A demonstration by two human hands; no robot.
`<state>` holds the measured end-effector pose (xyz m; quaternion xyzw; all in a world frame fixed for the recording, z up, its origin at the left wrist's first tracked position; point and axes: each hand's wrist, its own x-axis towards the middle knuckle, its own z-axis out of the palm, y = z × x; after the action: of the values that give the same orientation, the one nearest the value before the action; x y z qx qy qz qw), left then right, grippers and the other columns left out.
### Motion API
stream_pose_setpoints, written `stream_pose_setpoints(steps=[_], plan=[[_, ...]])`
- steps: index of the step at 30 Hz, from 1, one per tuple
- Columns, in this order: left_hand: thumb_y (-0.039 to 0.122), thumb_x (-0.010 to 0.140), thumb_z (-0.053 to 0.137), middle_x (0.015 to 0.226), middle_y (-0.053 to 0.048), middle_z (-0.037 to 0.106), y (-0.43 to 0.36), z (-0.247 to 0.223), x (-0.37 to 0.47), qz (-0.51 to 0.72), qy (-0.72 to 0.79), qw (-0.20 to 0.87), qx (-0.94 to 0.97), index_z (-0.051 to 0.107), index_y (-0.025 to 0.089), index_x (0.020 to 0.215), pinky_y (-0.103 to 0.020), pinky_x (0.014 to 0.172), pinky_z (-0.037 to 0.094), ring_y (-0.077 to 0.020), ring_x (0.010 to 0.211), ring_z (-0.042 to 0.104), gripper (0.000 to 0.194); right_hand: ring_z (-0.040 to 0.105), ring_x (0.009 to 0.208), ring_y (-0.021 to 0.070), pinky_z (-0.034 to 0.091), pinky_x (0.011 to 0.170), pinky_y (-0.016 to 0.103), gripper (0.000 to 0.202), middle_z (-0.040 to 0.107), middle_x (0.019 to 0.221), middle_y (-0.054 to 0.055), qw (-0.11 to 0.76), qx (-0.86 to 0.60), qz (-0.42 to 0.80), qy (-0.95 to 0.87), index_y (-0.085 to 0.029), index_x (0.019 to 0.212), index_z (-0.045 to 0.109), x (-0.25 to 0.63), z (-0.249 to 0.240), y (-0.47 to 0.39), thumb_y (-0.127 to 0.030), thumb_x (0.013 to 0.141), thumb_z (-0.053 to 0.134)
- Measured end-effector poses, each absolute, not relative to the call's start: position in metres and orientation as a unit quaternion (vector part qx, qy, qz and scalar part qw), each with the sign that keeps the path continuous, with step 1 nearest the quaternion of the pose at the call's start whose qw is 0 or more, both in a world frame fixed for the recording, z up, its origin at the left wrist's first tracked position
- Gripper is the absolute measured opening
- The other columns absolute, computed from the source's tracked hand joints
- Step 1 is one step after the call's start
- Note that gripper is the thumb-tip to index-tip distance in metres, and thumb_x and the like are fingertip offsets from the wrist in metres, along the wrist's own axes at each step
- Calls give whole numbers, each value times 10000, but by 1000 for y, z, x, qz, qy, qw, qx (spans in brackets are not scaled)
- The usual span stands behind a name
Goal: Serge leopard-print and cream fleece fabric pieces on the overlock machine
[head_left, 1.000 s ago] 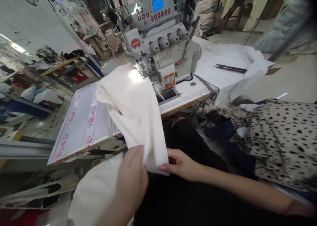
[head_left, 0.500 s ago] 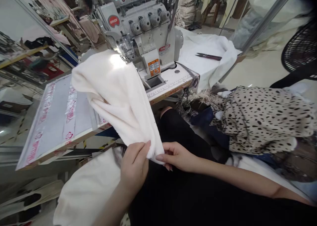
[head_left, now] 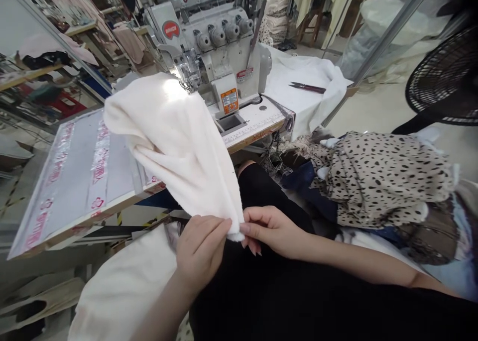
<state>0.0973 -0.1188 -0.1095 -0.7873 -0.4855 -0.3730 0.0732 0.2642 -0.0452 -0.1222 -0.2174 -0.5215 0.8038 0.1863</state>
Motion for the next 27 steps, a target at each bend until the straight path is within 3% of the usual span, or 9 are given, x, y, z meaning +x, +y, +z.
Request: stream_pose_setpoints(steps=[13,18,22,25,27], plan=[[-34,679,589,844,-69,624,-122,-109,98,-340,-493,101,-795,566,127,991,-336,724,442,-160,796,579,351,450,410,33,349,390,135,355,532,568,-19,199,-232,810,-501,-123,669,491,260,-120,-42,-453,789,539],[70,675,650,844,-66,634,-122,-110,101,-334,-494,106,-796,563,137,989,-346,738,432,-171,795,584,332,445,407,35,352,390,140,341,526,574,-16,198,-229,813,-497,-120,661,487,258,-121,-40,-429,801,526],[4,670,621,812,-55,638,-120,-108,104,-359,-494,121,-782,574,135,942,-347,748,426,-157,767,584,305,445,408,44,358,390,151,320,523,582,-6,186,-211,814,-508,-125,668,480,262,-122,-39,-386,852,449],[-14,674,601,785,-58,635,-119,-104,105,-365,-489,117,-783,577,121,900,-348,740,422,-150,739,580,264,458,455,63,384,414,172,262,512,611,4,234,-215,721,-616,-127,737,515,269,-118,-38,-311,881,398],[-11,679,592,780,-56,634,-118,-100,104,-363,-484,115,-788,575,123,888,-347,743,419,-147,733,579,249,518,601,93,450,525,206,151,548,751,47,331,-200,555,-736,-128,869,558,273,-114,-34,-224,854,442]])
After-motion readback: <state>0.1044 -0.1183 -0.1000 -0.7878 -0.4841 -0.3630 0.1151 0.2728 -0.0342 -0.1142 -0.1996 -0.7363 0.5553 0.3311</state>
